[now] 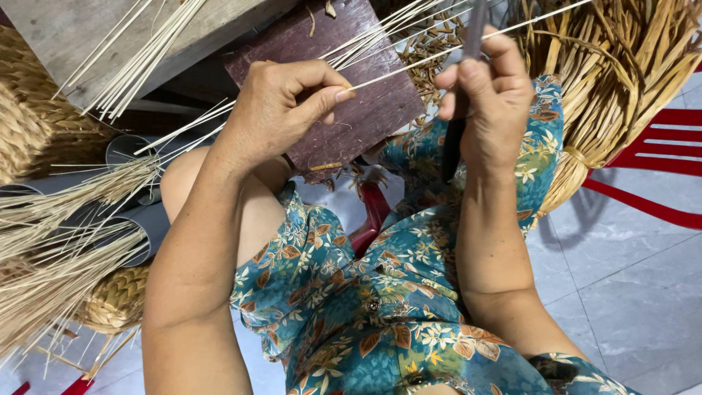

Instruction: The person sits on a low stool and shaves thin strips from slender bamboo sticks with a small knife, drawing the blade along each stick over a wooden board on their lap and setting finished sticks aside with the pile of raw stalks.

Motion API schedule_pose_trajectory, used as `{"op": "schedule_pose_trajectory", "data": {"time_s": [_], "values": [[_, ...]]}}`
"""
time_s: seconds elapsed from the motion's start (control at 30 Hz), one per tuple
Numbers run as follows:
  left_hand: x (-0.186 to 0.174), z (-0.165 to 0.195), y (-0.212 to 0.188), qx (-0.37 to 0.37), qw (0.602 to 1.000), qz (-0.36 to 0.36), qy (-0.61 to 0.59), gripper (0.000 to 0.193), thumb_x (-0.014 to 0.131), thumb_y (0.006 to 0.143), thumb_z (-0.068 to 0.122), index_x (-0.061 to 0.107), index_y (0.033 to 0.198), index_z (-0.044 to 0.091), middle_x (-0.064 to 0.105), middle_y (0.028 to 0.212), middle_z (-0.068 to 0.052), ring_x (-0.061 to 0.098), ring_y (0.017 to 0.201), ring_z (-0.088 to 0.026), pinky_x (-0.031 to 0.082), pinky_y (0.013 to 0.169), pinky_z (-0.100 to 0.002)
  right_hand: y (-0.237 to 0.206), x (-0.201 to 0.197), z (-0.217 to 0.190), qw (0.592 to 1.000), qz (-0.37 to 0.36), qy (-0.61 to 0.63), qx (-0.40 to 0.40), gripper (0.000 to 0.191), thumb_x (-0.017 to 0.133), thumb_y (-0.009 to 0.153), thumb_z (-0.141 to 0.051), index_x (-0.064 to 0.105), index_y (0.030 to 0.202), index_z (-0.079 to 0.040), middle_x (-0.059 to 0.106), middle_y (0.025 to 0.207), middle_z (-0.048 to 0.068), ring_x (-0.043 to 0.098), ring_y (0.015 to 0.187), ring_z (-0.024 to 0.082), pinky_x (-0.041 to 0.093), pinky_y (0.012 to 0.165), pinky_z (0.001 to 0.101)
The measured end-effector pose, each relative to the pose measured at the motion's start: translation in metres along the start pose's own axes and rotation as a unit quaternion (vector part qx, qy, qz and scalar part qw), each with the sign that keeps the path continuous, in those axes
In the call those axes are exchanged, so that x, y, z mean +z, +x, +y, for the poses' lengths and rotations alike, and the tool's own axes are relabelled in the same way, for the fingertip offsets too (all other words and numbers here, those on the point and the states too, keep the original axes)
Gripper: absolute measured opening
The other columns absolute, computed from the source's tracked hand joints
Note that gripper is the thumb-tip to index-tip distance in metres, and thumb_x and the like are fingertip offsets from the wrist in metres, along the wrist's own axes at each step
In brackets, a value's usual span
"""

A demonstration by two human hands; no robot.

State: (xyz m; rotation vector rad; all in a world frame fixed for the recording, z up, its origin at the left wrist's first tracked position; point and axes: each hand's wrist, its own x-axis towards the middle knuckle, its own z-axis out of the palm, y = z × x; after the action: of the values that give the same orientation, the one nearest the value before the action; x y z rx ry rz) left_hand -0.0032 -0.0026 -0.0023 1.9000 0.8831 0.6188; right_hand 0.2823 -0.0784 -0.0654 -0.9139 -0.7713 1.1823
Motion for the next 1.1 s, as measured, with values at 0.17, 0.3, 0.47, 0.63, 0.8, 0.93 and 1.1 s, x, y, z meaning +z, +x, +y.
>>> {"op": "schedule_pose_trajectory", "data": {"time_s": [0.17, 0.3, 0.47, 0.63, 0.8, 0.93, 1.1], "values": [[0.002, 0.002, 0.001, -0.004, 1.0, 0.012, -0.011, 0.014, 0.071, 0.105, 0.02, 0.077, 0.105, 0.007, 0.074, 0.074, -0.002, 0.073, 0.07, -0.005, 0.053, 0.059, -0.022, -0.003, 0.011, -0.001, 1.0, -0.01, -0.013, 0.001, 0.031, 0.067, 0.111, -0.007, 0.054, 0.139, -0.001, 0.073, 0.094, 0.017, 0.064, 0.062, 0.016, 0.052, 0.056, 0.0235], [0.008, 0.004, 0.003, -0.008, 1.0, 0.013, -0.025, 0.013, 0.07, 0.104, 0.018, 0.077, 0.105, 0.006, 0.076, 0.079, -0.003, 0.075, 0.073, -0.006, 0.055, 0.06, -0.023, -0.017, 0.041, 0.011, 0.993, -0.081, -0.048, 0.065, 0.036, 0.066, 0.109, -0.008, 0.053, 0.142, -0.002, 0.074, 0.097, 0.014, 0.065, 0.063, 0.013, 0.054, 0.059, 0.0216], [0.001, 0.003, 0.0, 0.006, 1.0, 0.018, -0.012, 0.013, 0.07, 0.104, 0.016, 0.077, 0.109, 0.007, 0.077, 0.083, -0.004, 0.075, 0.076, -0.006, 0.056, 0.062, -0.023, -0.013, 0.04, 0.003, 0.995, -0.05, -0.041, 0.073, 0.034, 0.064, 0.109, -0.006, 0.054, 0.141, 0.0, 0.074, 0.096, 0.014, 0.064, 0.065, 0.013, 0.054, 0.06, 0.0226], [0.002, 0.004, 0.001, -0.007, 1.0, 0.027, 0.001, 0.011, 0.072, 0.103, 0.016, 0.078, 0.105, 0.007, 0.076, 0.078, -0.003, 0.074, 0.072, -0.006, 0.054, 0.06, -0.024, -0.011, 0.04, 0.001, 0.995, -0.048, -0.049, 0.066, 0.034, 0.064, 0.109, -0.006, 0.052, 0.141, -0.001, 0.074, 0.095, 0.013, 0.066, 0.066, 0.013, 0.055, 0.061, 0.023], [0.011, 0.007, 0.005, 0.012, 0.999, 0.027, 0.014, 0.011, 0.071, 0.103, 0.016, 0.078, 0.104, 0.008, 0.076, 0.076, -0.002, 0.072, 0.067, -0.006, 0.053, 0.055, -0.024, -0.025, 0.061, 0.019, 0.99, -0.101, -0.031, 0.098, 0.035, 0.063, 0.109, -0.005, 0.053, 0.142, 0.0, 0.073, 0.099, 0.012, 0.065, 0.069, 0.012, 0.056, 0.063, 0.0225], [0.01, 0.006, 0.004, 0.018, 1.0, 0.021, -0.001, 0.011, 0.071, 0.103, 0.016, 0.078, 0.106, 0.007, 0.075, 0.076, -0.003, 0.074, 0.069, -0.006, 0.054, 0.057, -0.023, -0.023, 0.055, 0.019, 0.992, -0.082, -0.047, 0.083, 0.032, 0.063, 0.11, -0.004, 0.055, 0.141, 0.001, 0.073, 0.099, 0.014, 0.065, 0.069, 0.013, 0.056, 0.064, 0.0239], [0.006, 0.002, 0.002, 0.024, 0.999, 0.021, 0.005, 0.012, 0.072, 0.104, 0.017, 0.078, 0.106, 0.007, 0.075, 0.076, -0.004, 0.075, 0.071, -0.006, 0.054, 0.059, -0.023, -0.008, 0.024, 0.013, 0.998, -0.036, -0.023, 0.034, 0.032, 0.065, 0.11, -0.007, 0.055, 0.14, -0.001, 0.074, 0.094, 0.017, 0.065, 0.063, 0.014, 0.054, 0.057, 0.0236]]}}
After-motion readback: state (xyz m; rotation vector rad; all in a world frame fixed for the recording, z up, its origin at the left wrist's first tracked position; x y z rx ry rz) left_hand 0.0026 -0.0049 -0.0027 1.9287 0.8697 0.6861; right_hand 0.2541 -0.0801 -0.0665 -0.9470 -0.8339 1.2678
